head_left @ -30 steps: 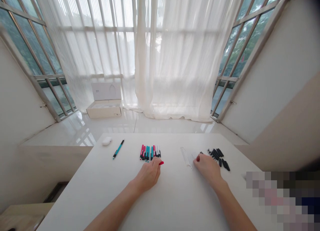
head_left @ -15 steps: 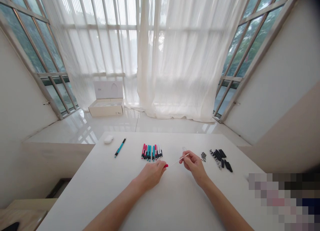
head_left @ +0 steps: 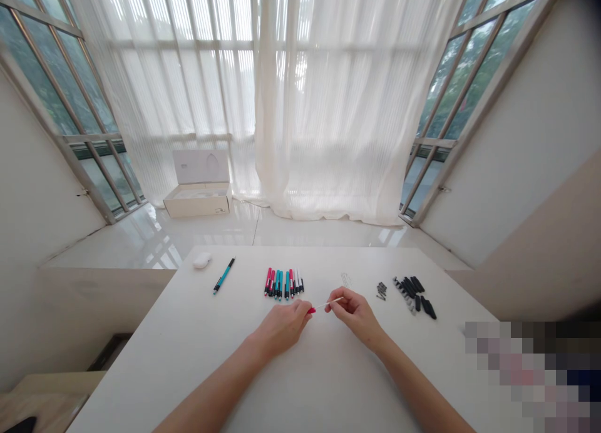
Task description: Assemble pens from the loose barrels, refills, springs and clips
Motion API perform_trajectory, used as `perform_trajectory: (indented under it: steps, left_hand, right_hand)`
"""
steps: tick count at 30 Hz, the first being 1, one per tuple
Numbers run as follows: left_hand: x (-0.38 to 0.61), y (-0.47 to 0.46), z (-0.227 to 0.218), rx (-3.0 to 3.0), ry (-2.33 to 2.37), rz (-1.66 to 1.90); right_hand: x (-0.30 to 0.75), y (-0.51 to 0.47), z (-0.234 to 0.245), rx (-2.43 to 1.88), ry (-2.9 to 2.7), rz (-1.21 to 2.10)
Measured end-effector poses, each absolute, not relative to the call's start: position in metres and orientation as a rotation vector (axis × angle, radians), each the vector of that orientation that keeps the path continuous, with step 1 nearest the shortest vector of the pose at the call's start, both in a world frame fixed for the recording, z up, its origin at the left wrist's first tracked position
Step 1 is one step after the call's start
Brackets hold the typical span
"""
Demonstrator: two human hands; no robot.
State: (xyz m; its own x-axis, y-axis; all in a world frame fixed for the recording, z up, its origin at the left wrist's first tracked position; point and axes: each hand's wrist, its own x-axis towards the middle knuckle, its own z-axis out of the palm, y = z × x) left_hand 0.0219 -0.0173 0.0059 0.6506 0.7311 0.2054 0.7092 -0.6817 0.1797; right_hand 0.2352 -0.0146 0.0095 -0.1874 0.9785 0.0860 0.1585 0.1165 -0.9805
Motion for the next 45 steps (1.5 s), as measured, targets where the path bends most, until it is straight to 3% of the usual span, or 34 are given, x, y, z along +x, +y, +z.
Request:
perform_trajectory:
  steps: [19, 36, 38, 42, 45]
  left_hand:
    - [0.022, -0.017, 0.006, 2.89, 1.221, 0.446]
    - [0.022, -0.019, 0.004, 2.957, 1.125, 0.467]
    - [0.022, -0.019, 0.003, 2.945, 1.137, 0.485]
    - [0.023, -0.016, 0.0, 2.905, 1.206, 0.496]
    - [0.023, -0.014, -0.001, 2.881, 1.24, 0.484]
  right_hand:
    - [0.232, -0.02, 0.013, -1.347, -1.915, 0.832]
    - [0.237, -0.022, 0.024, -1.295, -2.096, 0.878]
    - [0.255, -0.016, 0.027, -1.378, -2.037, 0.746]
    - [0.307, 0.0, 0.027, -1.749, -1.798, 0.169]
    - [0.341, 0.006, 0.02, -2.008, -1.781, 0.053]
